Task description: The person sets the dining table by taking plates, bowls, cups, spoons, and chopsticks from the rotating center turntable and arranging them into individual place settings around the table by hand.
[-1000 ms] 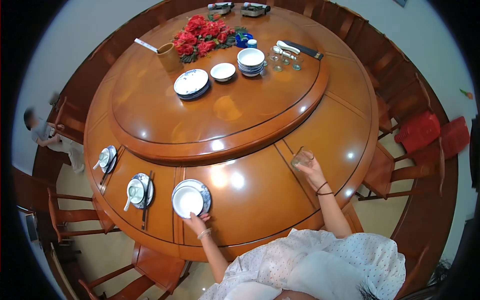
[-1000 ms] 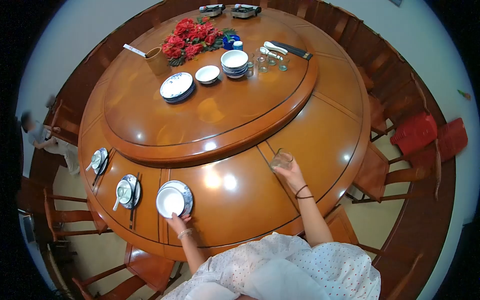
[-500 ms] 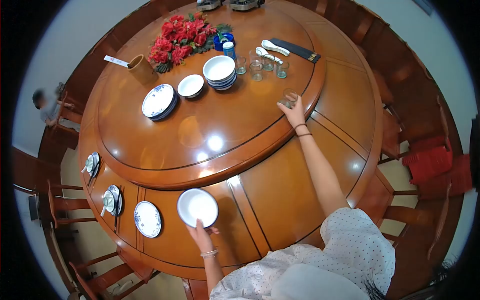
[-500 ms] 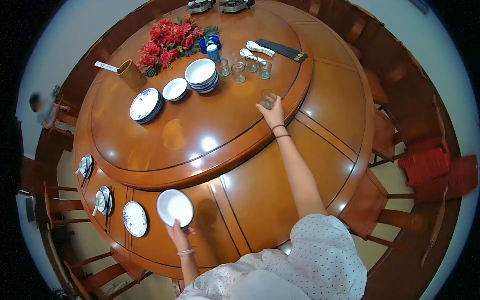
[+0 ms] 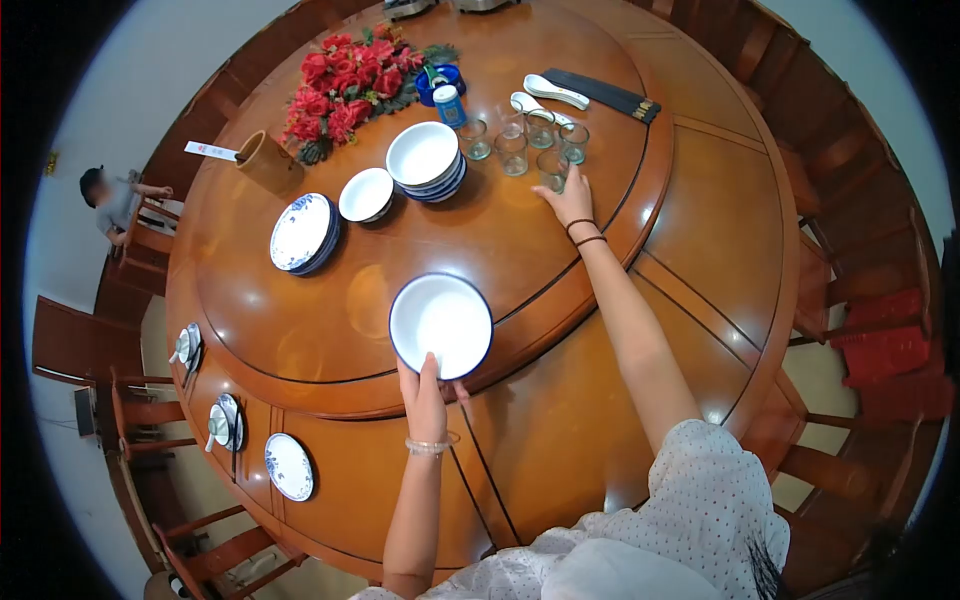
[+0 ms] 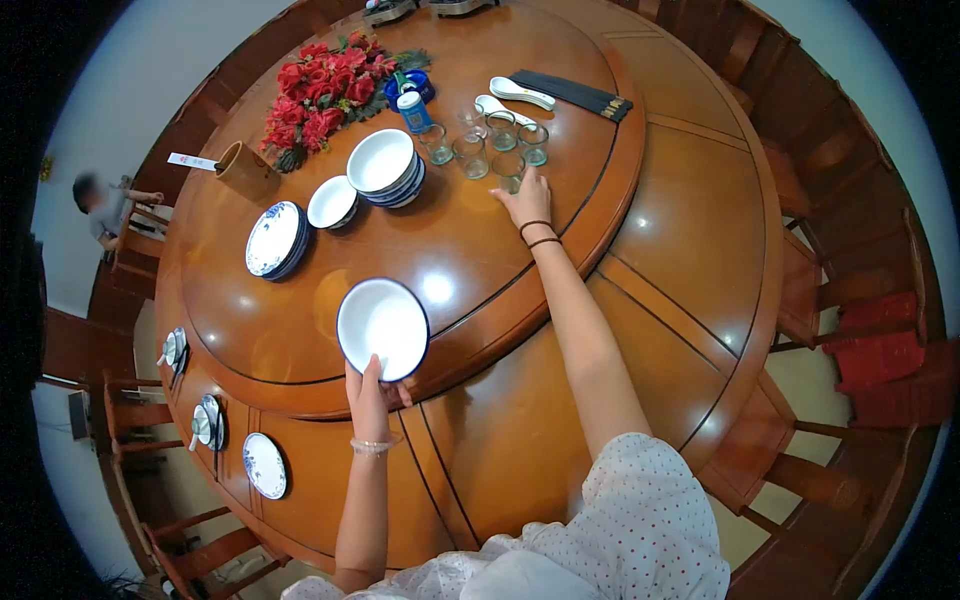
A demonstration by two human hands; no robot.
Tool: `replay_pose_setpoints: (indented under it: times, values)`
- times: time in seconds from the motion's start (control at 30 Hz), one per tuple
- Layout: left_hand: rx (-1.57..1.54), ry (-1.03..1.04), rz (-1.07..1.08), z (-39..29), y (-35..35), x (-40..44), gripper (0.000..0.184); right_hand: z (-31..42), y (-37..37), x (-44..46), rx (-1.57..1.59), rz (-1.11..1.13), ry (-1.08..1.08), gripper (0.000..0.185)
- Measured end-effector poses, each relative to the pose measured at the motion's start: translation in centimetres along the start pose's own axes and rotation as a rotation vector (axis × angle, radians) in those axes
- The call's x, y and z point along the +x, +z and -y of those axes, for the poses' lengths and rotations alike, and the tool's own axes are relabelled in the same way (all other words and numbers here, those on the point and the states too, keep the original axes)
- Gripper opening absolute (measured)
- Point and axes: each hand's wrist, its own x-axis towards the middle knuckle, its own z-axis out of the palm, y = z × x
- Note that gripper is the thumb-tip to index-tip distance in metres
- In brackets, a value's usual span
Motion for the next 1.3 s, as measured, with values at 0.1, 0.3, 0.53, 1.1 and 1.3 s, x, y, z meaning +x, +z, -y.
replay_pose_setpoints:
  times: [0.1, 0.3, 0.53, 1.1, 1.3]
  values:
    - [-0.015, 0.017, 0.066, 0.3, 1.6, 2.8, 0.033, 0.5, -0.8, -0.4, -0.077, 0.059, -0.047, 0.076]
    - [-0.002, -0.009, 0.138, 1.0, 3.3, 5.9, 0.031, 1.1, -0.7, -3.3, 0.096, -0.205, -0.06, 0.079]
    - [0.021, 0.097, 0.183, 0.3, 1.9, 9.5, 0.024, 10.5, -3.2, -13.2, 0.643, 0.259, 0.061, 0.051]
    - [0.199, 0.285, -0.019, -6.5, -5.3, 24.5, 0.046, 21.4, 11.4, -4.0, 0.279, 0.216, -0.397, 0.057]
    - [0.152, 0.151, 0.031, -5.9, -7.4, 29.3, 0.043, 21.8, 16.3, -2.5, 0.125, 0.205, -0.29, 0.051]
